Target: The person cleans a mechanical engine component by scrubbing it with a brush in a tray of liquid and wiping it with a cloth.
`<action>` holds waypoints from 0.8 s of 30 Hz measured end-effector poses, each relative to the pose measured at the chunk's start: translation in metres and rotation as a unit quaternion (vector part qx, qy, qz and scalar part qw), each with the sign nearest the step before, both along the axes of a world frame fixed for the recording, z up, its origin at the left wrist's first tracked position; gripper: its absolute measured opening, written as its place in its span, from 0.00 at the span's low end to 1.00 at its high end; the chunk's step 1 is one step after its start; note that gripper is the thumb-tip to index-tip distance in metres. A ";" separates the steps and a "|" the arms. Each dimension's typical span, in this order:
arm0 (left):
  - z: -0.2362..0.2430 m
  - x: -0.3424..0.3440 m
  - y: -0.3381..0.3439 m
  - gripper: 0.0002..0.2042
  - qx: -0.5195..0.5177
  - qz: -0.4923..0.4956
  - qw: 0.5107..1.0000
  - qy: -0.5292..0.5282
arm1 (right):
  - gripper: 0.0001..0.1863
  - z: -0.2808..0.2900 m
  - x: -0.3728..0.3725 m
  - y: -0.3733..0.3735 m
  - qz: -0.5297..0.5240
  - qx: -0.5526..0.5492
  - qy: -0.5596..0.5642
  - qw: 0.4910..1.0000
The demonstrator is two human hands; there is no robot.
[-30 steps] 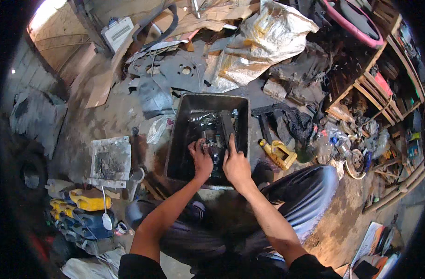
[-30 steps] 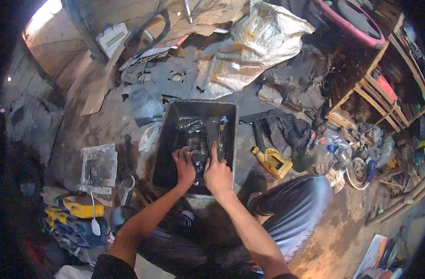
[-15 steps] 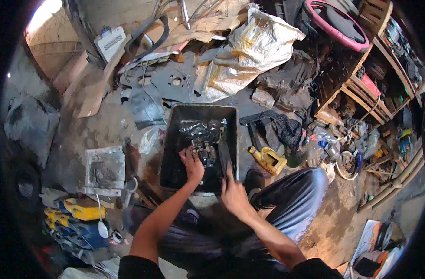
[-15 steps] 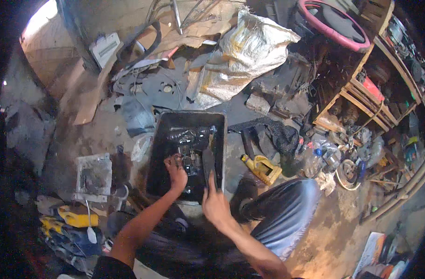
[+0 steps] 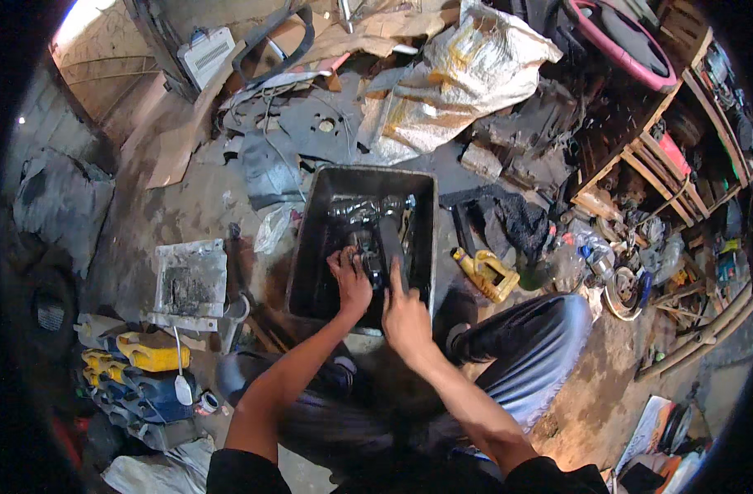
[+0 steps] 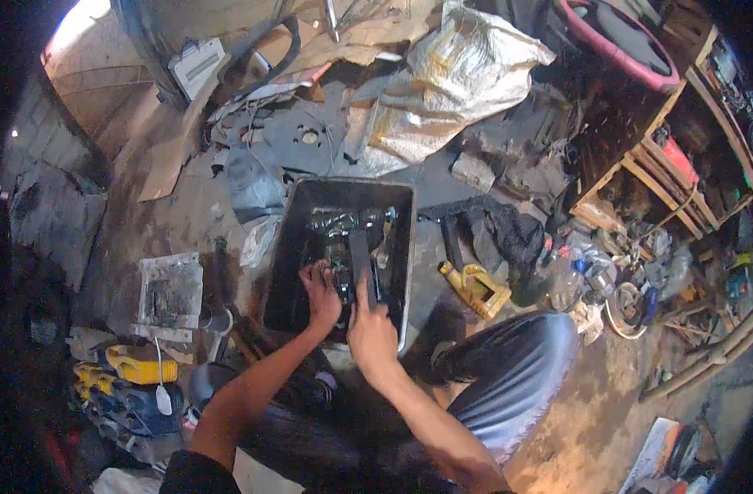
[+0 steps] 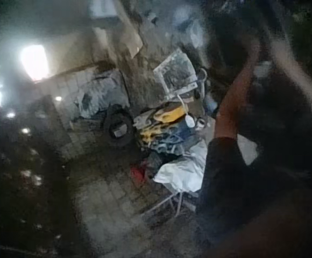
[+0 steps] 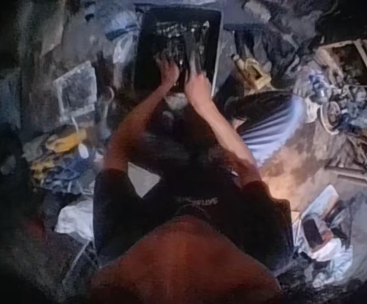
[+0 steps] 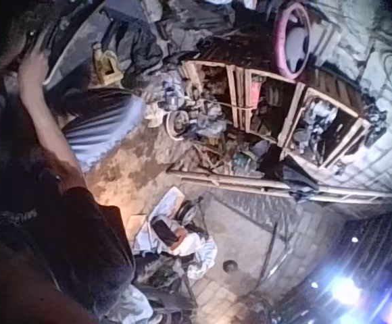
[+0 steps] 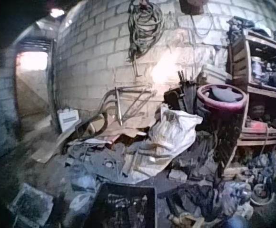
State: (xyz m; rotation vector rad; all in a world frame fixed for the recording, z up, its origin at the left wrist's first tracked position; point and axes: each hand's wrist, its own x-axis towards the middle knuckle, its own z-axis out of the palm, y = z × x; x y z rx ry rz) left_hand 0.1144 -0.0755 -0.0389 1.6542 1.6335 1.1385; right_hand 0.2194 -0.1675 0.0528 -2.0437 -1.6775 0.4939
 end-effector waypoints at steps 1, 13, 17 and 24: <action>-0.006 -0.003 0.002 0.16 0.018 -0.004 1.000 0.013 | 0.36 0.005 0.000 -0.017 0.006 -0.014 -0.002 1.000; -0.007 -0.010 -0.011 0.11 0.114 -0.103 0.985 0.073 | 0.29 0.061 0.119 0.043 -0.017 -0.093 0.140 0.986; -0.006 -0.025 -0.021 0.12 0.067 -0.158 0.985 0.008 | 0.29 0.063 0.134 0.049 -0.017 -0.163 0.171 0.972; 0.032 -0.004 -0.032 0.35 -0.037 -0.093 0.982 0.161 | 0.29 0.057 0.120 0.047 0.034 -0.056 0.119 0.991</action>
